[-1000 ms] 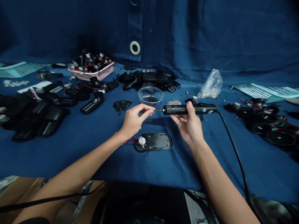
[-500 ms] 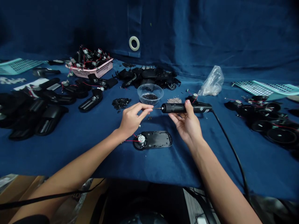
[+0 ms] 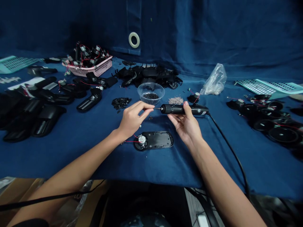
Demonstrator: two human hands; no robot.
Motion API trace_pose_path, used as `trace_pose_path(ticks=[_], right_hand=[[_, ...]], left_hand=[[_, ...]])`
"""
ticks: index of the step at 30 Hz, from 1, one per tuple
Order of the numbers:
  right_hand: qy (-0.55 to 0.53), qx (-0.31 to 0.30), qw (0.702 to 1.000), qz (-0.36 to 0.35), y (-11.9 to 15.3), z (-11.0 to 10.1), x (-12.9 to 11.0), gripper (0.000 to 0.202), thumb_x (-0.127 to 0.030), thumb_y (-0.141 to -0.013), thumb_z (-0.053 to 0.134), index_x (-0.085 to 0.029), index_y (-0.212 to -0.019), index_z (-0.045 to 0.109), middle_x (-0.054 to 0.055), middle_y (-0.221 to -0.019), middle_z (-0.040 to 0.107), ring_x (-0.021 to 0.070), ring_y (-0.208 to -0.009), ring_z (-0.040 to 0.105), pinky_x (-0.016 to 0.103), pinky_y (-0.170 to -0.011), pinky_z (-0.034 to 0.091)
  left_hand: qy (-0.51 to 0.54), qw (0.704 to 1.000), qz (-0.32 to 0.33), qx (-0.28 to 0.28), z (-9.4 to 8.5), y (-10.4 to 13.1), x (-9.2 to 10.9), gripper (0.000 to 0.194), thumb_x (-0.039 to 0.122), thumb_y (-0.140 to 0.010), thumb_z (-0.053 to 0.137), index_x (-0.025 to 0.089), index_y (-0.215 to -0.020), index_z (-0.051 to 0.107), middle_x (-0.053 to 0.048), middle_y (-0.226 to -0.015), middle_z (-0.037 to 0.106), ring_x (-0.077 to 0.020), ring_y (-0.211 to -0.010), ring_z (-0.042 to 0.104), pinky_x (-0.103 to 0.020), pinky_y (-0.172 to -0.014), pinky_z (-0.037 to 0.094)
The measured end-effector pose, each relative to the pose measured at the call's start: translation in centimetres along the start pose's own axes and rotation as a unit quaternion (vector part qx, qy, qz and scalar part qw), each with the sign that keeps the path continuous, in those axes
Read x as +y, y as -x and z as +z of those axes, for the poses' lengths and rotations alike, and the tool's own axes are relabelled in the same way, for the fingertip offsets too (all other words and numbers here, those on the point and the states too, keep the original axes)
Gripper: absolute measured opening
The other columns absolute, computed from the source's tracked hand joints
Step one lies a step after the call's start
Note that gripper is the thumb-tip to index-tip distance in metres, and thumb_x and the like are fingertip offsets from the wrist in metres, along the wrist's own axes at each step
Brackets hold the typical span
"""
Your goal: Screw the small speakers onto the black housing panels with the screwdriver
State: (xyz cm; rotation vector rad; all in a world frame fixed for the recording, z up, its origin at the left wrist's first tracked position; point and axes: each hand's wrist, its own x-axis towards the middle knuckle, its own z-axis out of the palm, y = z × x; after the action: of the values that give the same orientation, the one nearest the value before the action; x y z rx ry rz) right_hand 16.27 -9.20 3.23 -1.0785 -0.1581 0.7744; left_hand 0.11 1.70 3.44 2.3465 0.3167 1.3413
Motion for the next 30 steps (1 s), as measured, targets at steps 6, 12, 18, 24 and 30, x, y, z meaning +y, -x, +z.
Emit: trace_pose_path(ticks=[6,12,18,24,30], right_hand=[[0.007,-0.003,1.000,-0.002,-0.04,0.00,0.10,0.041,-0.052,-0.075,0.071,-0.014,-0.091,0.063,0.006,-0.082,0.069,0.0153,-0.078,0.068,0.028,-0.076,0.061],[0.011,-0.007,1.000,-0.005,-0.32,-0.26,0.11,0.044,-0.054,-0.076,0.069,-0.014,-0.094,0.063,0.006,-0.085,0.069,0.0150,-0.080,0.068,0.027,-0.078,0.061],[0.008,-0.005,1.000,-0.003,-0.29,-0.25,0.10,0.043,-0.053,-0.075,0.071,-0.015,-0.094,0.064,0.006,-0.087,0.069,0.0150,-0.080,0.068,0.027,-0.077,0.061],[0.006,-0.008,1.000,-0.005,-0.16,-0.17,0.08,0.045,-0.053,-0.075,0.071,-0.013,-0.095,0.063,0.007,-0.086,0.069,0.0154,-0.080,0.069,0.027,-0.078,0.061],[0.000,-0.005,1.000,0.003,-0.09,-0.12,0.12,0.044,-0.052,-0.075,0.072,-0.014,-0.094,0.062,0.007,-0.082,0.069,0.0164,-0.079,0.069,0.028,-0.077,0.061]], left_hand=[[-0.008,1.000,0.002,-0.018,-0.10,0.08,-0.37,0.012,0.022,-0.091,0.057,0.018,-0.100,0.065,-0.002,-0.095,0.069,-0.0113,-0.088,0.065,-0.026,-0.083,0.052],[0.014,1.000,-0.025,-0.007,-0.17,0.29,-0.48,0.016,0.023,-0.089,0.061,0.018,-0.104,0.062,-0.003,-0.097,0.065,-0.0111,-0.088,0.064,-0.026,-0.084,0.054],[0.023,0.999,-0.039,-0.007,-0.16,0.41,-0.48,0.015,0.023,-0.089,0.061,0.017,-0.103,0.062,-0.003,-0.096,0.064,-0.0104,-0.086,0.063,-0.025,-0.083,0.053],[0.017,0.999,-0.047,0.012,-0.12,0.54,-0.44,0.009,0.021,-0.087,0.063,0.017,-0.095,0.062,0.000,-0.089,0.065,-0.0087,-0.082,0.063,-0.022,-0.079,0.052],[0.022,0.999,-0.035,0.013,-0.21,0.50,-0.45,0.004,0.018,-0.088,0.061,0.016,-0.090,0.063,-0.001,-0.087,0.065,-0.0087,-0.080,0.061,-0.022,-0.076,0.051]])
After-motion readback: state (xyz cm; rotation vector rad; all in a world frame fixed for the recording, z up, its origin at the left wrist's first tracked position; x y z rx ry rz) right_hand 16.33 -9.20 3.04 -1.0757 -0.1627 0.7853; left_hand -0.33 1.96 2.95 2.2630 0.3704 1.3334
